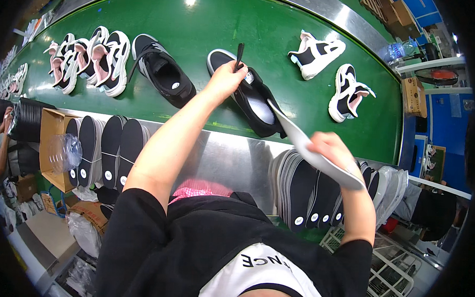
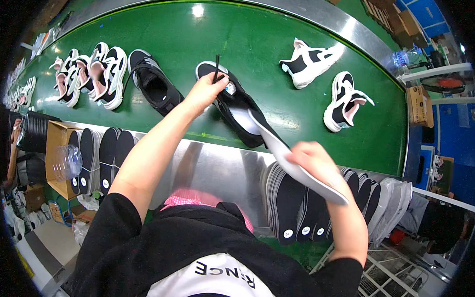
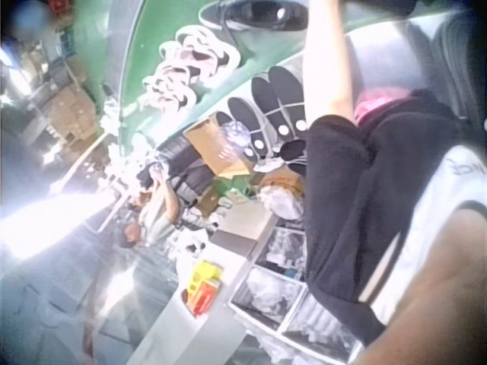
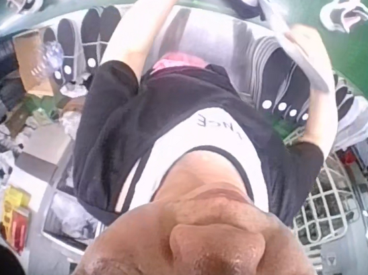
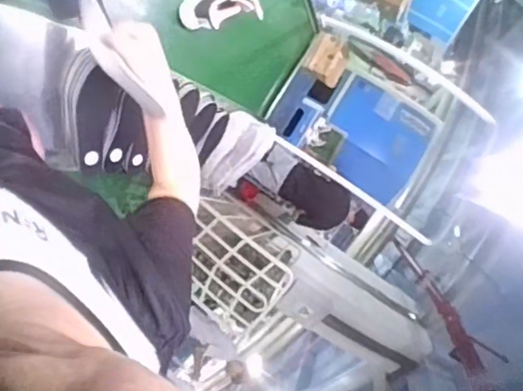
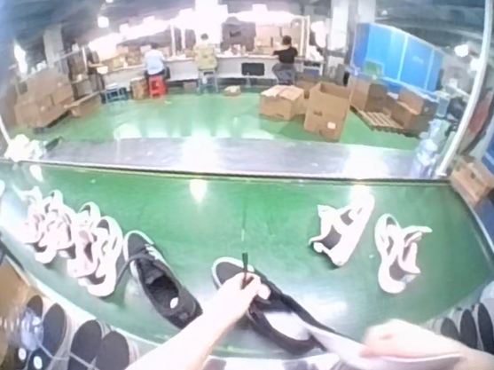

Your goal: The person picks up insoles from a shelf, carries them to a conveyor belt, and places an insole into each shoe on the belt.

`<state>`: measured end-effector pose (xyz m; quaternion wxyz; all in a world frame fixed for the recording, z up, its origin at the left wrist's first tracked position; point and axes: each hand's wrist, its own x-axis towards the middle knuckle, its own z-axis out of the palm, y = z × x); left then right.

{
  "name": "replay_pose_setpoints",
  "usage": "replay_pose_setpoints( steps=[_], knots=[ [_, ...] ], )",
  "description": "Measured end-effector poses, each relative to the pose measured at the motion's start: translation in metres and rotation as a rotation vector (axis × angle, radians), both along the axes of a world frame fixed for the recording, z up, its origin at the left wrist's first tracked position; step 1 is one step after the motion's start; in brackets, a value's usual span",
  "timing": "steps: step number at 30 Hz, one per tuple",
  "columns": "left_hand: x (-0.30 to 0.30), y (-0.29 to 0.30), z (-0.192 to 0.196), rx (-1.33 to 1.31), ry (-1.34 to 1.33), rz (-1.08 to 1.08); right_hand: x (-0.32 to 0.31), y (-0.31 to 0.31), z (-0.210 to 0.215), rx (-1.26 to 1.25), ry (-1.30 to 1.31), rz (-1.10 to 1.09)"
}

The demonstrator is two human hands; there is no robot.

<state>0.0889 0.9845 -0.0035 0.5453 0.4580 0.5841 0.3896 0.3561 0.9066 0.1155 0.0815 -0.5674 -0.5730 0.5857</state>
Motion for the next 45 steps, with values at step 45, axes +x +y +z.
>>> replay_pose_setpoints(
  steps=[45],
  knots=[
    [0.007,-0.01,-0.008,0.161,0.196,0.15,-0.151,0.074,-0.094,0.217,-1.098,1.068]
  ],
)
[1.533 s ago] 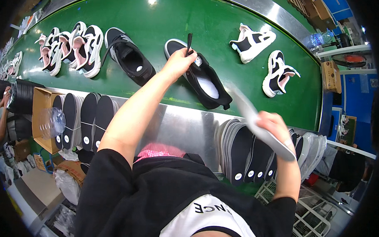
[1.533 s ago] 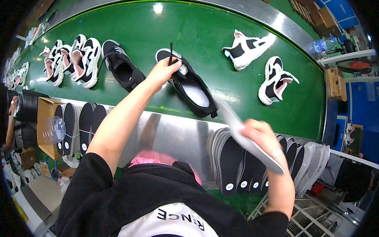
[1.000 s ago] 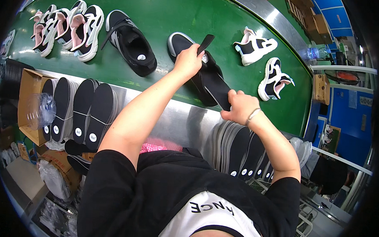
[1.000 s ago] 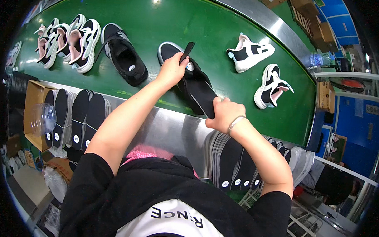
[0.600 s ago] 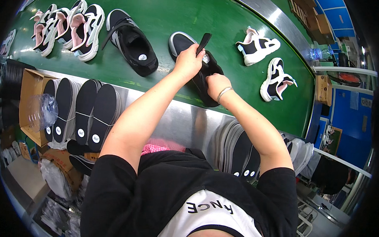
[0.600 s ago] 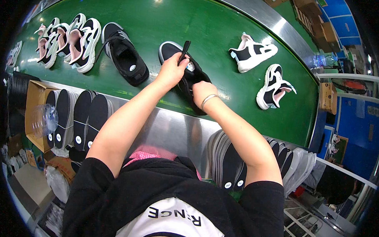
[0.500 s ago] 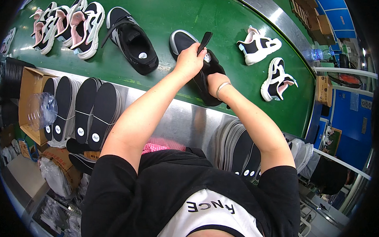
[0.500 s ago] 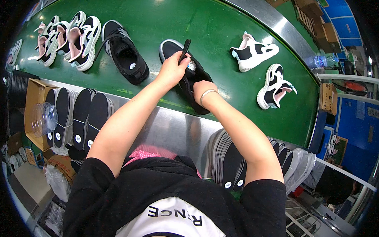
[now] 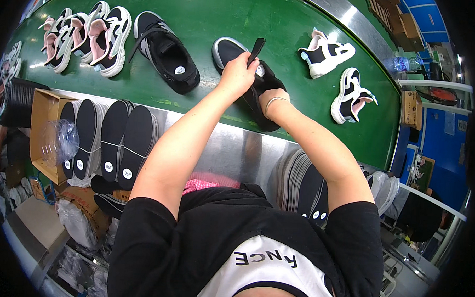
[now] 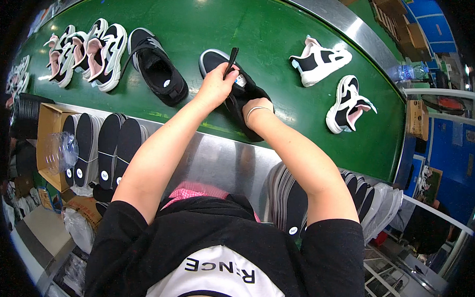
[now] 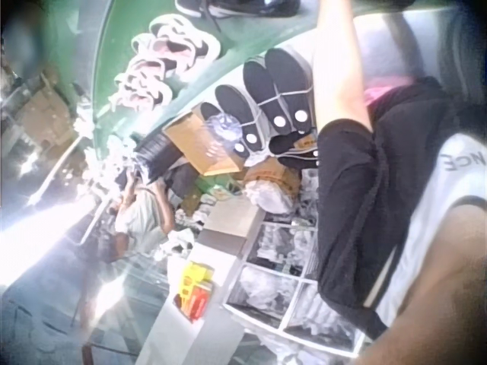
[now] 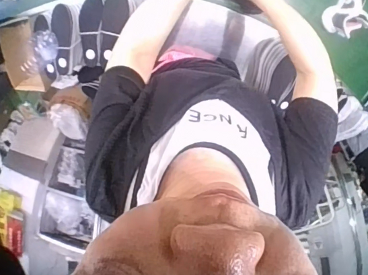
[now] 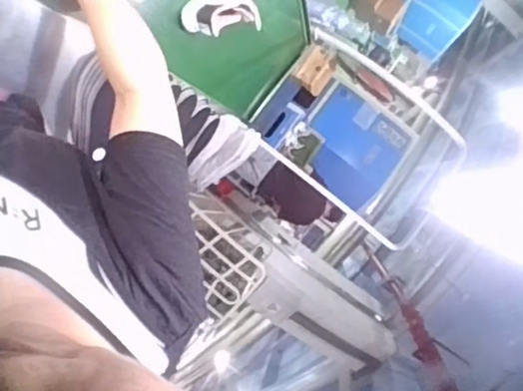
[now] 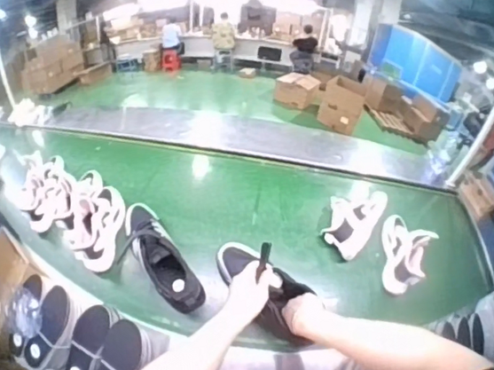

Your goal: The person picks up insoles from a shelf, carries them to a conveyor belt, and places an insole into each shoe on the belt.

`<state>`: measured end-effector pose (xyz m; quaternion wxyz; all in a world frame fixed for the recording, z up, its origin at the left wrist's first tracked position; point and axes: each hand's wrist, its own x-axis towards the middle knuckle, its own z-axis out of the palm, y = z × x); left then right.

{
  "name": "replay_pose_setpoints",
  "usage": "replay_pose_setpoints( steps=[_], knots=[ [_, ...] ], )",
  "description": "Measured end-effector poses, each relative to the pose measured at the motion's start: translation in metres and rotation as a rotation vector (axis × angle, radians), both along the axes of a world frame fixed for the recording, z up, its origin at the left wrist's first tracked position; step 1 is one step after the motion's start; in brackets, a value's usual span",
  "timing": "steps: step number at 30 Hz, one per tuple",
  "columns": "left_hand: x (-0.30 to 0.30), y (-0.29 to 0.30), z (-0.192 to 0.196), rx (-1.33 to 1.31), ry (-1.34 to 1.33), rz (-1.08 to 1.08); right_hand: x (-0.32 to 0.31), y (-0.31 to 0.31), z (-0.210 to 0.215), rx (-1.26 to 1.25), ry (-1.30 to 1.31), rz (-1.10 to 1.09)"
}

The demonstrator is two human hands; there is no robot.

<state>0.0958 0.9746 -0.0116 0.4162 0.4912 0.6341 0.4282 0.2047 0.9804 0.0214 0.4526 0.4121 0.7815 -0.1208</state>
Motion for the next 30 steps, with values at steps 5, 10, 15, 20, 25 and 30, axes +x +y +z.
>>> replay_pose_setpoints(
  steps=[5,10,15,20,25,30],
  knots=[
    [0.005,0.0,0.003,0.007,0.039,-0.001,0.022,0.0,0.004,-0.111,0.086,0.034],
    [0.003,-0.003,-0.004,0.018,0.025,0.028,0.025,-0.011,0.034,-0.259,0.075,-0.063],
    [0.003,0.002,0.001,0.041,0.005,0.019,0.029,-0.005,0.016,-0.348,0.016,-0.166],
    [0.0,-0.005,0.005,-0.012,-0.119,-0.057,0.048,0.0,0.004,-0.445,0.852,-0.803],
    [0.002,-0.004,0.019,-0.05,0.02,-0.256,0.039,-0.009,-0.019,-0.245,1.389,-1.503],
    [0.007,0.002,0.019,0.001,0.097,-0.217,0.046,-0.007,-0.014,-0.316,1.51,-1.491]
  ],
)
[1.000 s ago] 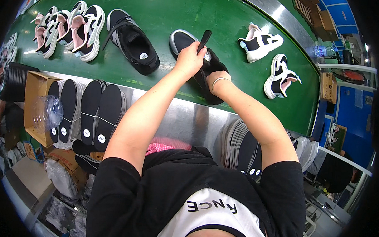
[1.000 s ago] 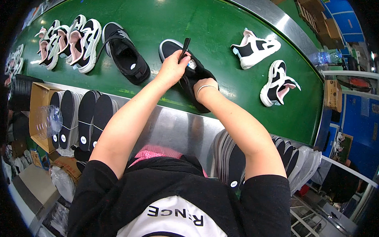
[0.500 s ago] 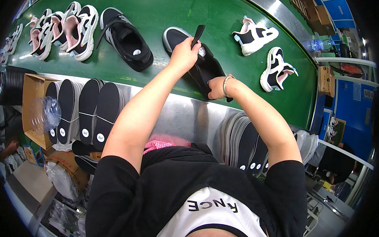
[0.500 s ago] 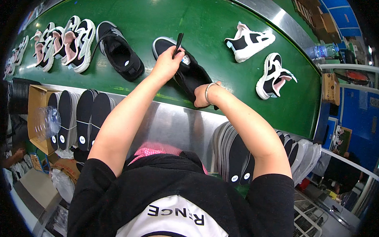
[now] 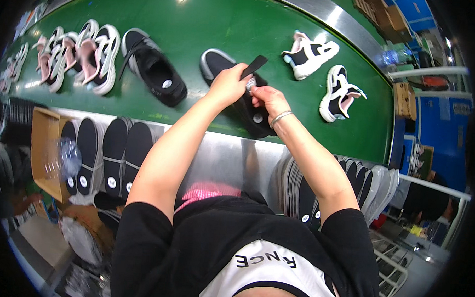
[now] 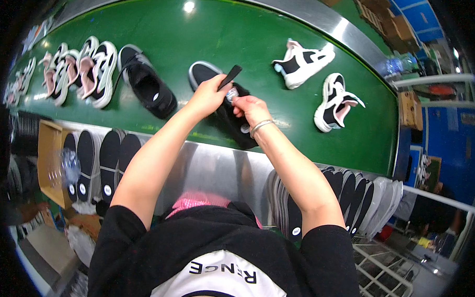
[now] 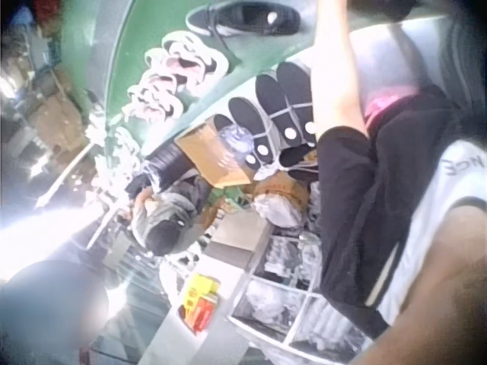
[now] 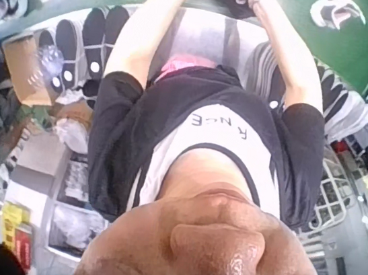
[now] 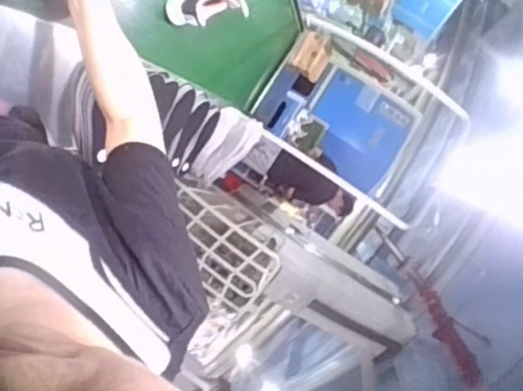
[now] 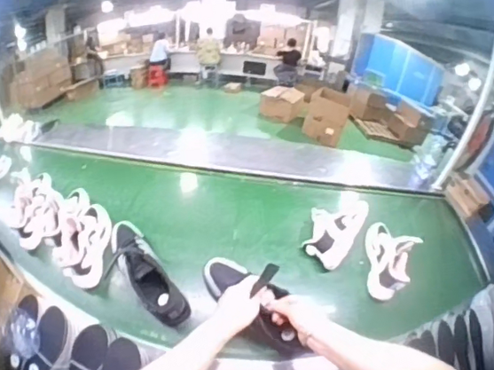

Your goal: The person picks up insoles from a shelf, carries them to a conveyor belt, and places an insole into each shoe on the belt.

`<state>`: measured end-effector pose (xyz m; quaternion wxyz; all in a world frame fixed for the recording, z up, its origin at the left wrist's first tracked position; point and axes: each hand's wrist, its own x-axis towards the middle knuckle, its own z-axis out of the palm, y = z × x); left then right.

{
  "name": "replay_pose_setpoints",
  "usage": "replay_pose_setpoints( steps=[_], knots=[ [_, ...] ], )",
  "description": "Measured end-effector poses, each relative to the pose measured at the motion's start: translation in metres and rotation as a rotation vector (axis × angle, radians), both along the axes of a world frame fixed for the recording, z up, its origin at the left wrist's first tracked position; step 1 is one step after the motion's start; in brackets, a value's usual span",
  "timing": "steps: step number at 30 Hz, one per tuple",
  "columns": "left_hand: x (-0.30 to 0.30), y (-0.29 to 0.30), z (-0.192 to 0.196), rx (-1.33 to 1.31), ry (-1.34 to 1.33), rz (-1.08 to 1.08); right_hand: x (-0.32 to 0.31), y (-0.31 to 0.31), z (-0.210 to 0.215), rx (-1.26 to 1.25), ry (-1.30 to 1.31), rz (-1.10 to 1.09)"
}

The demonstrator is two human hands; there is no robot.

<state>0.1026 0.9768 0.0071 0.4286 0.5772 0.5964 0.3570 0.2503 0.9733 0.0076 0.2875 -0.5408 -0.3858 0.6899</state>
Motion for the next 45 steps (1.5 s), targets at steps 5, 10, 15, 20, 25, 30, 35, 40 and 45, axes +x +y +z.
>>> replay_pose_setpoints(
  steps=[5,10,15,20,25,30,35,40,45],
  knots=[
    [-0.022,0.024,0.008,0.321,0.414,0.193,0.03,-0.003,0.031,-0.086,0.502,-0.031],
    [0.002,0.03,0.058,0.689,0.517,0.321,0.047,-0.002,0.05,0.246,0.105,-0.022],
    [0.011,-0.047,0.047,0.006,-0.467,-0.074,0.019,-0.011,0.072,0.394,-0.182,0.354],
    [-0.075,-0.107,0.067,0.215,-0.209,0.313,0.053,0.023,0.024,0.792,-0.694,0.47],
    [-0.265,-0.168,0.13,0.579,1.066,1.015,0.038,0.084,0.015,0.881,-1.19,0.372],
    [-0.396,-0.299,0.114,0.199,1.763,1.064,-0.08,0.128,0.004,0.98,-1.54,0.7],
    [-0.299,-0.183,0.131,0.378,1.272,0.806,-0.082,0.134,-0.038,0.917,-1.703,0.646],
    [-0.233,-0.144,0.123,0.519,1.033,0.473,-0.039,0.088,0.013,0.88,-1.37,0.3],
    [-0.189,-0.12,0.044,0.49,0.732,0.109,0.034,0.034,0.019,0.759,-1.475,-0.09]
  ],
)
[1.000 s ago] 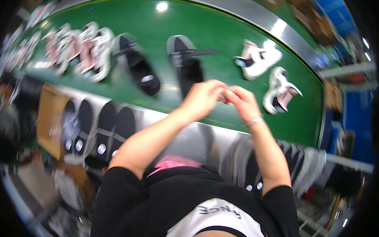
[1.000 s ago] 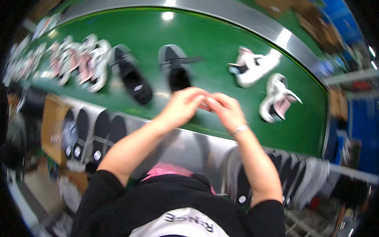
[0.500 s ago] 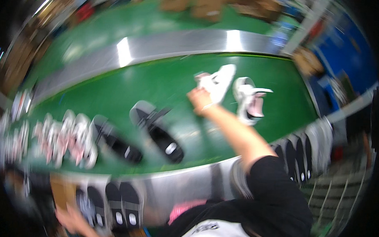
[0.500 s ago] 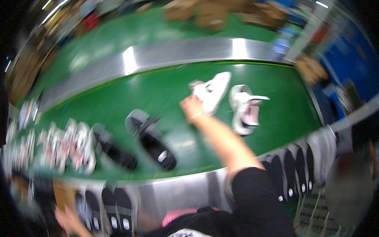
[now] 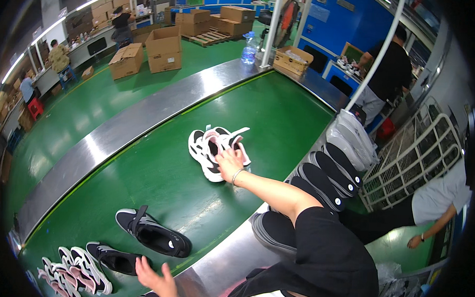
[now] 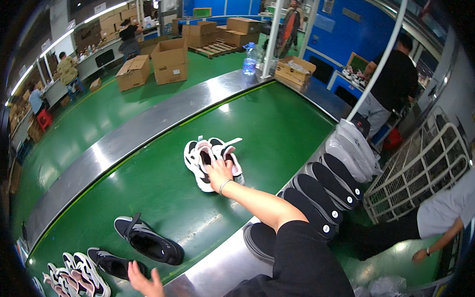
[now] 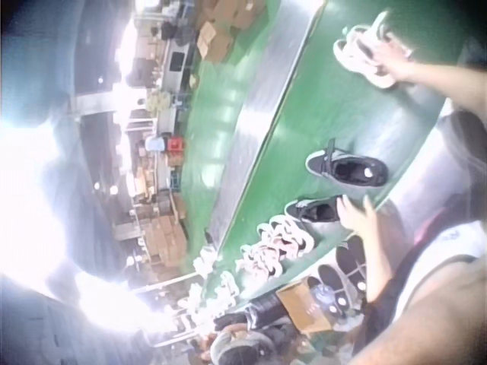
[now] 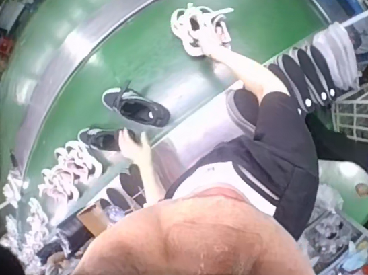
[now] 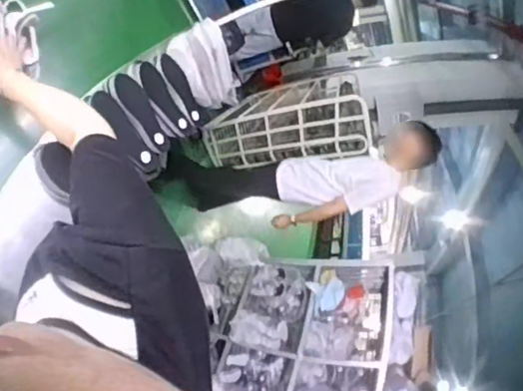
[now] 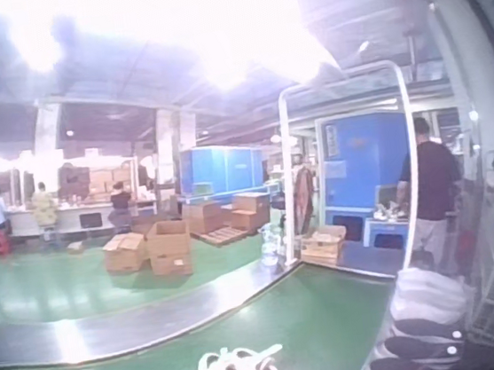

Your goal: The person picks up insoles from a shelf, carries them to a conveyor belt, and places an insole into each shoe on the belt.

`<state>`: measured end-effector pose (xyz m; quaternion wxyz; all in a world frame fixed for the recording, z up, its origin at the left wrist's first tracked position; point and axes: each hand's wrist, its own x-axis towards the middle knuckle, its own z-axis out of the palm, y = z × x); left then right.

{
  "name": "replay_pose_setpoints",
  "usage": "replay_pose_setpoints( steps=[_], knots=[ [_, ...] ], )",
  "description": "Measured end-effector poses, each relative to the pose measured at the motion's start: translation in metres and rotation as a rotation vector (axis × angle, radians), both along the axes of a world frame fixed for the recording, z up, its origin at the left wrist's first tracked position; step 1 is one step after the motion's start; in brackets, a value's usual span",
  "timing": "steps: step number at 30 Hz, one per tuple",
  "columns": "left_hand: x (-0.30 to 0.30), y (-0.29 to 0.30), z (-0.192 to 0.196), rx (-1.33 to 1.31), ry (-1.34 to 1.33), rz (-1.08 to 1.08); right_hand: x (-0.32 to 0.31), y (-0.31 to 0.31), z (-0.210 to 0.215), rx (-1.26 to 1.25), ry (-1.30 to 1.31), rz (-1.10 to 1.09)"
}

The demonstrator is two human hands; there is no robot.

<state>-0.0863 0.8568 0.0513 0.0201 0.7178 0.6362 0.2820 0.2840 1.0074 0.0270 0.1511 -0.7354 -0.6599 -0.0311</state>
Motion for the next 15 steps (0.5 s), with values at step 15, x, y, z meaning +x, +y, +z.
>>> replay_pose_setpoints(
  steps=[15],
  knots=[
    [0.067,0.044,-0.033,-0.106,-0.103,-0.176,0.01,0.01,-0.013,-0.462,-0.009,-0.247]
  ],
)
